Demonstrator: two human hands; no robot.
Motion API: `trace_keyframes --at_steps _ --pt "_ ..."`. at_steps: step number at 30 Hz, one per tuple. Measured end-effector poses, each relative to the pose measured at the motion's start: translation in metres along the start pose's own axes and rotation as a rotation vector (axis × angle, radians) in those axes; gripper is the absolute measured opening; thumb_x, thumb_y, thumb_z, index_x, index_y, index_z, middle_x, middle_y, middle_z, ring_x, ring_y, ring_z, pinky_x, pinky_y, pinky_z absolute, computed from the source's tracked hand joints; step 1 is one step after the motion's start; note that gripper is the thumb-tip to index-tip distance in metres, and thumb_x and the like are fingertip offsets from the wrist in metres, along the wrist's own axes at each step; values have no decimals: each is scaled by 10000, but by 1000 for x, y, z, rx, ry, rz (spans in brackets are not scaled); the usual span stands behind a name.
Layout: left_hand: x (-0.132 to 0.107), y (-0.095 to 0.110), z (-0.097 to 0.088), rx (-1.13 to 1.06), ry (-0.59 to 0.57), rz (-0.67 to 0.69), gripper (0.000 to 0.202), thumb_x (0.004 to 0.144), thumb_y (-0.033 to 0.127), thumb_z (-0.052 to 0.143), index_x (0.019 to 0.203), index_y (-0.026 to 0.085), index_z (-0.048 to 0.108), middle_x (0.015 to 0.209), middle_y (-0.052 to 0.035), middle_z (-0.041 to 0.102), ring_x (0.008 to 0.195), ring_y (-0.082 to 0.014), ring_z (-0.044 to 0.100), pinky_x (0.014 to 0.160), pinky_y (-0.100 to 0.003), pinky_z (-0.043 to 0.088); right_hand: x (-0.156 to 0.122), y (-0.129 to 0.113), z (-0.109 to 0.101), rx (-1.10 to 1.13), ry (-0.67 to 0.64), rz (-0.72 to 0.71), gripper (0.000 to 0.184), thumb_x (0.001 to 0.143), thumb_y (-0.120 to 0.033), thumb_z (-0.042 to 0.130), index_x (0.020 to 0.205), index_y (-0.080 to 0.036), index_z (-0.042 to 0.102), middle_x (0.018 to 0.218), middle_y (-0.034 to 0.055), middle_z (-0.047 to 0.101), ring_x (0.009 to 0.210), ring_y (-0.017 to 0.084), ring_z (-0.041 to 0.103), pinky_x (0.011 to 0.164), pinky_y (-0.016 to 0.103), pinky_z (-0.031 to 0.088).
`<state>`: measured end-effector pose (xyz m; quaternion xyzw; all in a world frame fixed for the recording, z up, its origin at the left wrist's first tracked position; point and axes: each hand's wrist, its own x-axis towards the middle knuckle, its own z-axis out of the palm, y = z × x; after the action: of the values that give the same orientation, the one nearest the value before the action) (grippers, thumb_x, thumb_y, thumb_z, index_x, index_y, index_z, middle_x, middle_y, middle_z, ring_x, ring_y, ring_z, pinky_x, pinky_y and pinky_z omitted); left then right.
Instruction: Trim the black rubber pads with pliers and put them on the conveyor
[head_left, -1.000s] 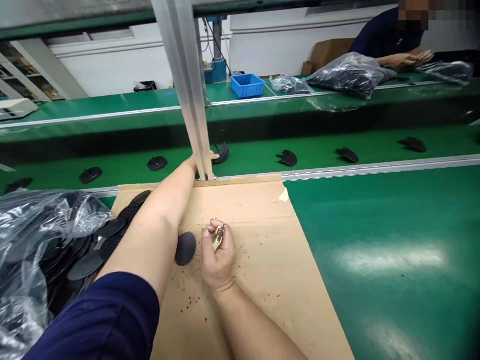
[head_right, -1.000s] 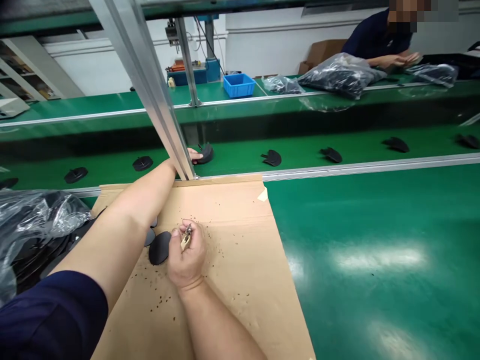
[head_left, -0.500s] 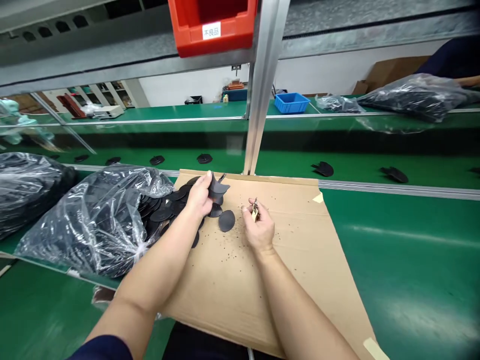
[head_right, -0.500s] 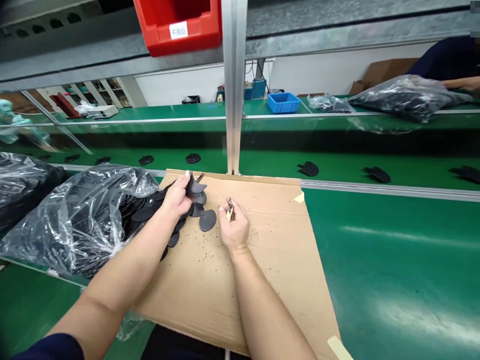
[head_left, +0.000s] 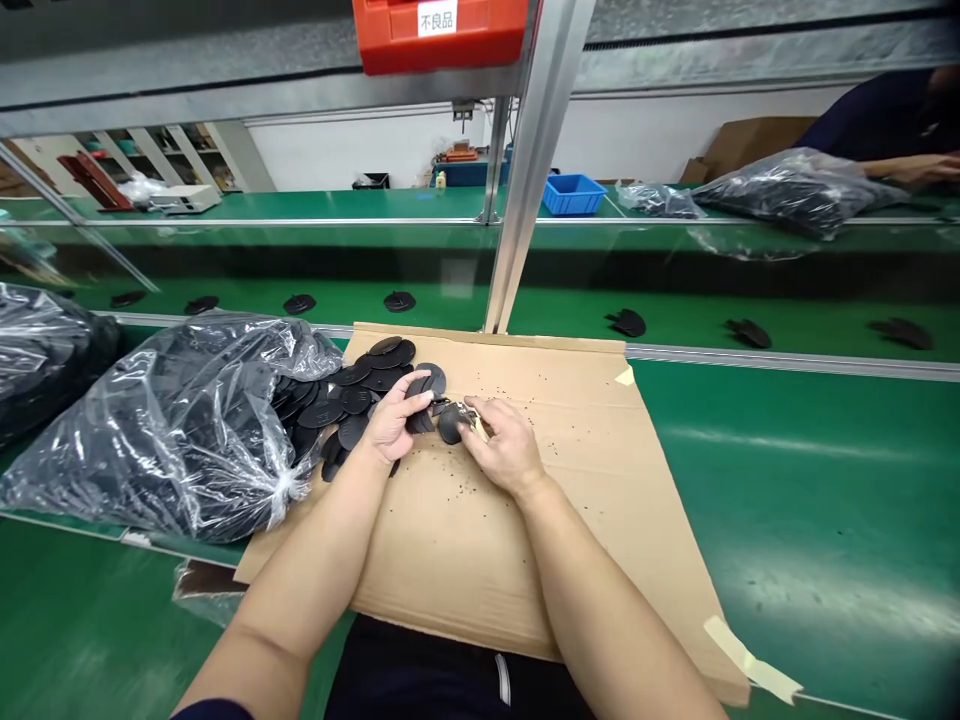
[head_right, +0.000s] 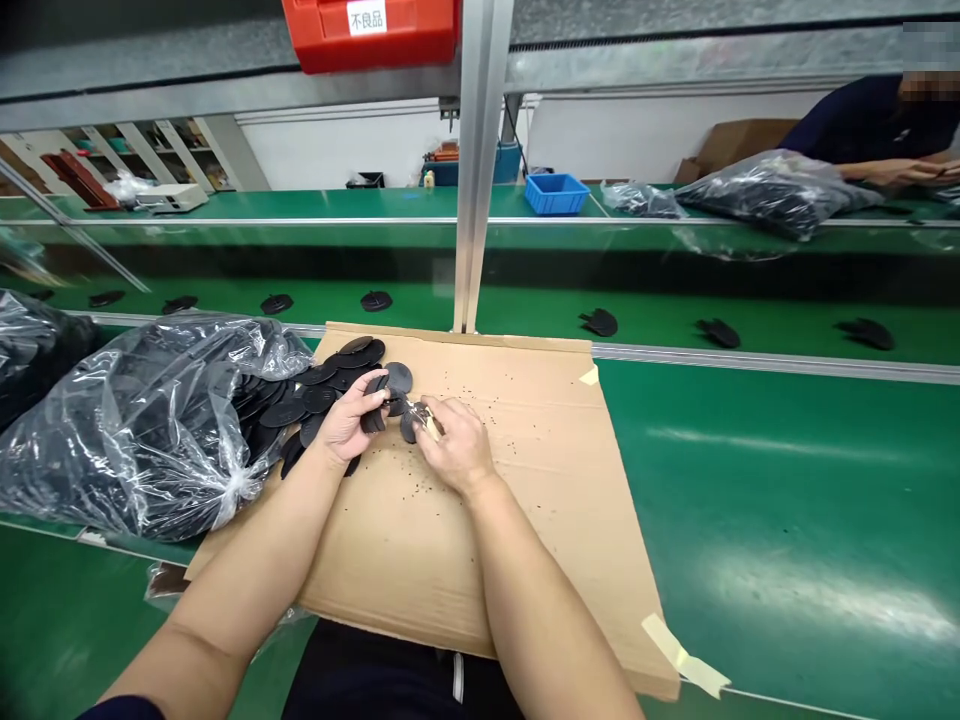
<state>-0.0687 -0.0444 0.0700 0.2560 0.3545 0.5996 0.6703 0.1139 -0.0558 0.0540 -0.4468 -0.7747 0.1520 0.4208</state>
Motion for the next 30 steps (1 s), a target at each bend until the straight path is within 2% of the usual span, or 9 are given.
trace_keyframes --at_steps 8,18,30 --pt "-2 4 1 -2 -41 -35 525 556 117 827 1033 170 613 834 -4 643 628 -87 594 577 -188 485 3 -3 -4 -72 -25 -88 270 848 -288 583 1093 -200 653 873 48 656 813 200 609 813 318 479" --pt "1 4 -4 1 -46 -51 495 596 126 804 1044 187 601 765 10 622 581 -79 571 534 -175 468 1 -2 -3 -87 9 -106 248 854 -294 586 1081 -215 648 890 42 659 823 196 611 824 315 477" --pt "-2 5 -1 27 -36 -62 534 564 127 816 1044 168 586 738 19 614 568 -74 563 531 -175 461 1 -1 -2 -174 -3 -145 242 863 -249 559 1083 -196 645 857 39 653 806 192 597 817 300 457"
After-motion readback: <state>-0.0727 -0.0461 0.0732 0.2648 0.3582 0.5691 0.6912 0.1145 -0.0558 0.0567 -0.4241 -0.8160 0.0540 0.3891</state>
